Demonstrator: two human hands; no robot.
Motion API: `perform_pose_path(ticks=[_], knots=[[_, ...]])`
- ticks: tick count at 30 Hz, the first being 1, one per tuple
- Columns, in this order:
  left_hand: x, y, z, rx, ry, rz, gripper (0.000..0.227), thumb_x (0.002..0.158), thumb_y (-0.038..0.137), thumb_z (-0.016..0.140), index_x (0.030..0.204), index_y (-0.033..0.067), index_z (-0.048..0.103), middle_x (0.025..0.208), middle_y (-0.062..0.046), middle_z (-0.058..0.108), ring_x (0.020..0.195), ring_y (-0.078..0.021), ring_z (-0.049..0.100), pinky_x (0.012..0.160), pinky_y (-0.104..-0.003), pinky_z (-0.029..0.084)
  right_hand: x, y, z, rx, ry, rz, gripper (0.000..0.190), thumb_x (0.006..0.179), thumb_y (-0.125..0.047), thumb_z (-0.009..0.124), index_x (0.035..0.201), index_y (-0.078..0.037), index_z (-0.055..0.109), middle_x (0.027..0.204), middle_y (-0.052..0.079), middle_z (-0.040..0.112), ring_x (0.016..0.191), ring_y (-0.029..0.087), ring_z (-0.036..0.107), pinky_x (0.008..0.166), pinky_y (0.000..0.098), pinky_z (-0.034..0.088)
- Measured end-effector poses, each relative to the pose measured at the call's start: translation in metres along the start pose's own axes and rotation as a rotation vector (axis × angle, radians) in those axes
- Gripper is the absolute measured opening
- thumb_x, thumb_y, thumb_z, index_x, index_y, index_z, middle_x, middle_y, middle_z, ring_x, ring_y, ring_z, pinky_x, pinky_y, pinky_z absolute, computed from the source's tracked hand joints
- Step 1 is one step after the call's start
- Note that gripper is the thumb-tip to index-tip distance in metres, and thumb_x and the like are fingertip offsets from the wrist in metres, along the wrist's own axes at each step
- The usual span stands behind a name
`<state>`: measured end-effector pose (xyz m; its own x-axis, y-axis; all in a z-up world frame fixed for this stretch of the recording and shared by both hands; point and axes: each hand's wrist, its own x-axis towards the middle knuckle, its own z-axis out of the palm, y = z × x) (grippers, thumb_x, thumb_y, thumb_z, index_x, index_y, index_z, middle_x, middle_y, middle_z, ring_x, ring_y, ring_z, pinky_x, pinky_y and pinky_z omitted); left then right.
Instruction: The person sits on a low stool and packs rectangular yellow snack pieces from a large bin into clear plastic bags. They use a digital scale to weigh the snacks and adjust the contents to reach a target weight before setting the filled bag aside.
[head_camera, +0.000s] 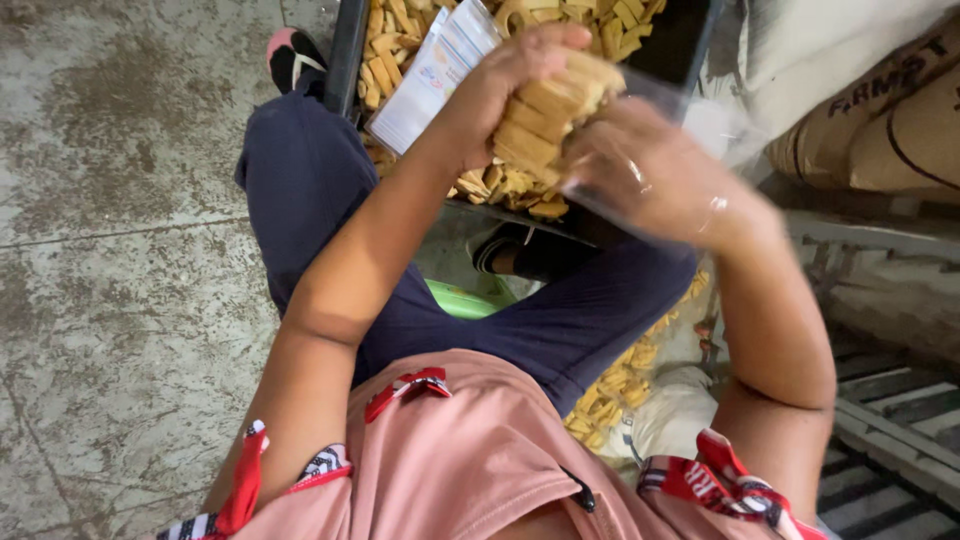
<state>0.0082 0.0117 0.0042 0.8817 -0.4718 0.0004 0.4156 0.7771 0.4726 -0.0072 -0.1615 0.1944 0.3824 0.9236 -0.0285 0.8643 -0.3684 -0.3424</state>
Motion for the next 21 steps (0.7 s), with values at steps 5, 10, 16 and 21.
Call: perform_pose_path(ticks=[5,10,16,21], knots=[[-0.01,0.016,-0.034,0.024,0.318,0.165,0.056,0.104,0.054,0.047,0.122,0.0032,0.063,0.108,-0.018,0.064,0.098,-0.0338,0.073,0.081,-0.053,0.07,-0.059,0.046,0.01,0.2,0.898,0.553,0.01,0.103,0.001,0.059,0.107,-0.002,0.068,0.099,0.012,0.071,0.074,0.021,0.063,0.062,0.0304,0.05],[0.0,0.005,-0.058,-0.389,0.307,0.203,0.056,0.102,0.053,0.046,0.121,0.0027,0.063,0.115,-0.016,0.072,0.104,-0.0321,0.076,0.093,-0.053,0.065,-0.051,0.123,0.206,0.103,0.198,0.753,0.013,0.1,-0.005,0.066,0.109,-0.01,0.075,0.101,0.011,0.076,0.076,0.023,0.067,0.069,0.0356,0.055],[-0.005,0.0,-0.055,-0.373,0.07,0.236,0.049,0.1,0.046,0.057,0.125,0.0034,0.064,0.119,-0.011,0.073,0.11,-0.0273,0.073,0.105,-0.046,0.059,-0.033,0.147,0.39,-0.013,0.093,0.459,0.049,0.08,-0.002,0.064,0.126,-0.016,0.069,0.123,0.012,0.069,0.105,0.037,0.065,0.086,0.0456,0.054],[-0.008,0.01,-0.039,-0.365,0.027,0.207,0.052,0.101,0.042,0.063,0.131,-0.0001,0.064,0.127,-0.013,0.072,0.117,-0.0285,0.071,0.107,-0.044,0.058,-0.019,0.157,0.417,-0.224,-0.088,0.682,0.029,0.105,-0.021,0.053,0.132,-0.019,0.061,0.133,0.006,0.067,0.124,0.028,0.065,0.101,0.0447,0.055]])
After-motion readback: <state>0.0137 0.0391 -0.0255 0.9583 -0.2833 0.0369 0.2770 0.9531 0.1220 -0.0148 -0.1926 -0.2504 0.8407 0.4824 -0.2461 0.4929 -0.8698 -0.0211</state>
